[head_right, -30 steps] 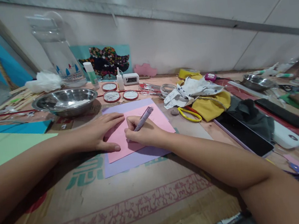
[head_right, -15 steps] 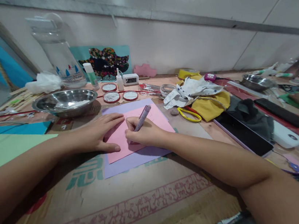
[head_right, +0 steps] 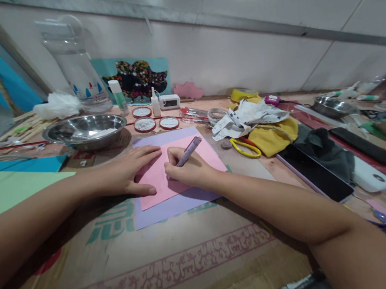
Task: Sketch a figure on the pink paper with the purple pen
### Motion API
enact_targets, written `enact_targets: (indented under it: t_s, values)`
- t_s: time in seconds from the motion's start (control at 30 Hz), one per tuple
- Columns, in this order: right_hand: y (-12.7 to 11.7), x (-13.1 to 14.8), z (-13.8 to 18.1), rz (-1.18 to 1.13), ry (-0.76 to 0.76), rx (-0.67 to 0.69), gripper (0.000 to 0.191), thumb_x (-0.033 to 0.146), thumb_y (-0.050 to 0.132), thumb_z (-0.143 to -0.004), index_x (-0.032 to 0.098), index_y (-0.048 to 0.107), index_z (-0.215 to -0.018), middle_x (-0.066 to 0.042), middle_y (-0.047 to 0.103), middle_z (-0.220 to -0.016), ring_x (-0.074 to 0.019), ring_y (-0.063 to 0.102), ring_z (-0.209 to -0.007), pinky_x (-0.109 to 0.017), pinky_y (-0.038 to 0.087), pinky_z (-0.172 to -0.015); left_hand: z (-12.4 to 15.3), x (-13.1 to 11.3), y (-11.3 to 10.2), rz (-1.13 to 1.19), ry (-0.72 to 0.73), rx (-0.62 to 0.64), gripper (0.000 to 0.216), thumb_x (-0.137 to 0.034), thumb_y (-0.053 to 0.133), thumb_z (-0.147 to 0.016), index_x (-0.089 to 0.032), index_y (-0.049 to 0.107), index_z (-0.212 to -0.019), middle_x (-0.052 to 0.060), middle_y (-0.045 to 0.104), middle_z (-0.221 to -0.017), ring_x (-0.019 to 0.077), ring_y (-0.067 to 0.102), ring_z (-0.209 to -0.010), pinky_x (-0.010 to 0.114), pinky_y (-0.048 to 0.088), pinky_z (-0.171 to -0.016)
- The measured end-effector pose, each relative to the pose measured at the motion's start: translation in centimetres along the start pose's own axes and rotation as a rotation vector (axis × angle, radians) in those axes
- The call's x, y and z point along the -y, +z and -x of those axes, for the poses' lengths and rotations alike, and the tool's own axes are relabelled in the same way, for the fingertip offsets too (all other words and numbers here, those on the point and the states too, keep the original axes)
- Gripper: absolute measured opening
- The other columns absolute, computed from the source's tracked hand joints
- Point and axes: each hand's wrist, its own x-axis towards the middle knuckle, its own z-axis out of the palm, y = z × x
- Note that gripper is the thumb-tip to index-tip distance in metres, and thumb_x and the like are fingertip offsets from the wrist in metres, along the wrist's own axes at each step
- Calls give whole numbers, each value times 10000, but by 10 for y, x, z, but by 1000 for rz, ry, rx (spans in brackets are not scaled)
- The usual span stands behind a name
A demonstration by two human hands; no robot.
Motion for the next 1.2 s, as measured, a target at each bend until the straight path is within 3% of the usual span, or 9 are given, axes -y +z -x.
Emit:
enact_targets:
  t_s: [0.43,0.73,0.93,1.2]
  values:
    - [-1,1,0,-6,-24,50,239,261,598,-775,251,394,-652,87,429,-564,-108,451,-530,-251,405,-537,0,1,1,-14,8,2,1132,-819,618,-812,-124,313,-1651,236,275,-1732,418,290,-1581,538,270,-1274]
    - [-1,-1,3,-42,-21,140,254,286,625,-793,247,401,-679,70,487,-586,-144,583,-593,-257,430,-557,0,1,2,-8,-4,-2,1122,-786,643,-813,-112,322,-1650,220,274,-1737,406,283,-1586,513,254,-1282]
    - [-1,0,2,-27,-19,91,250,299,617,-785,253,398,-673,70,461,-578,-133,517,-556,-257,412,-542,0,3,3,3,10,-21,1119,-793,648,-808,-112,342,-1642,222,287,-1732,409,294,-1583,522,264,-1279]
    - [0,1,3,-77,-13,124,256,312,635,-789,250,415,-675,75,468,-565,-119,505,-530,-246,427,-532,0,5,5,22,16,-36,1107,-777,670,-804,-115,362,-1635,220,302,-1727,417,301,-1580,539,270,-1276]
